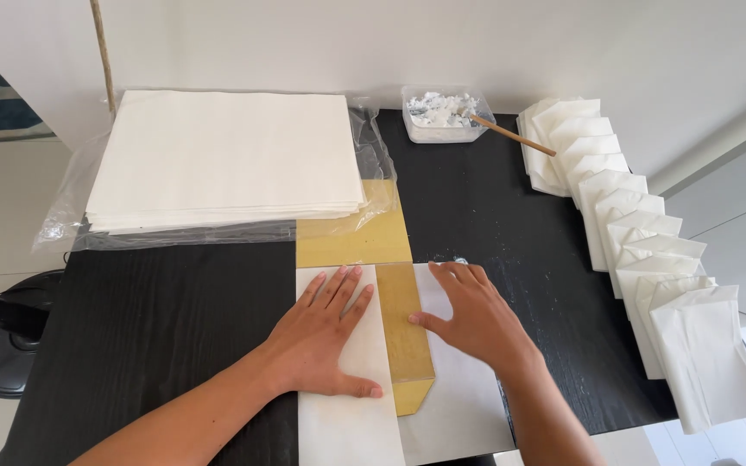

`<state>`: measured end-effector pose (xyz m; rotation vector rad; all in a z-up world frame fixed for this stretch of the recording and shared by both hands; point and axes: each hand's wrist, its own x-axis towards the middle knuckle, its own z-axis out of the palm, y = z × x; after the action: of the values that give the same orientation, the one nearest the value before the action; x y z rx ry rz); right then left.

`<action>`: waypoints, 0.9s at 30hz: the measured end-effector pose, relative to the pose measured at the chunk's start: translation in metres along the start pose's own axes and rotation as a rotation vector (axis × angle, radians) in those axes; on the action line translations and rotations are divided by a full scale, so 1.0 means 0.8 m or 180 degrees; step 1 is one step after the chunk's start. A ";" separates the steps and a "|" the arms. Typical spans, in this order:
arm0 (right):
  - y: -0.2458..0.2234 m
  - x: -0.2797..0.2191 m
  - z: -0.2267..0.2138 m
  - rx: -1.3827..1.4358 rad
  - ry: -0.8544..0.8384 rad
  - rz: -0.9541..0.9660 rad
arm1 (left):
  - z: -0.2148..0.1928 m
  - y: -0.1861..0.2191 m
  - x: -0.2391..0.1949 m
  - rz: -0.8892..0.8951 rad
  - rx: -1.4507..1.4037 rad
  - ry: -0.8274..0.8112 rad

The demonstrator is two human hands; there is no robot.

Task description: Folding paper sheets over a template and applying glue with a brush to assemble paper bags.

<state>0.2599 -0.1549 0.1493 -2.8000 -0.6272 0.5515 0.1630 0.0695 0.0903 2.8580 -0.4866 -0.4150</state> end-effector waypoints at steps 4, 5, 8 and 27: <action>-0.001 0.015 0.002 0.0013 -0.0354 0.0097 | 0.012 -0.007 0.003 0.0056 0.0007 0.0086; 0.004 0.019 0.005 -0.0064 -0.0268 -0.0035 | 0.017 -0.009 0.005 0.0101 0.0055 0.0198; 0.015 0.032 0.007 -0.0216 -0.0222 -0.0238 | 0.010 -0.004 0.003 0.0083 0.0052 0.0175; -0.015 -0.029 -0.056 0.0108 -0.0449 0.1239 | 0.001 0.003 0.001 0.0003 -0.0104 0.0129</action>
<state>0.2542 -0.1604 0.2006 -2.8796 -0.0877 0.8265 0.1633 0.0669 0.0901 2.8286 -0.4692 -0.3609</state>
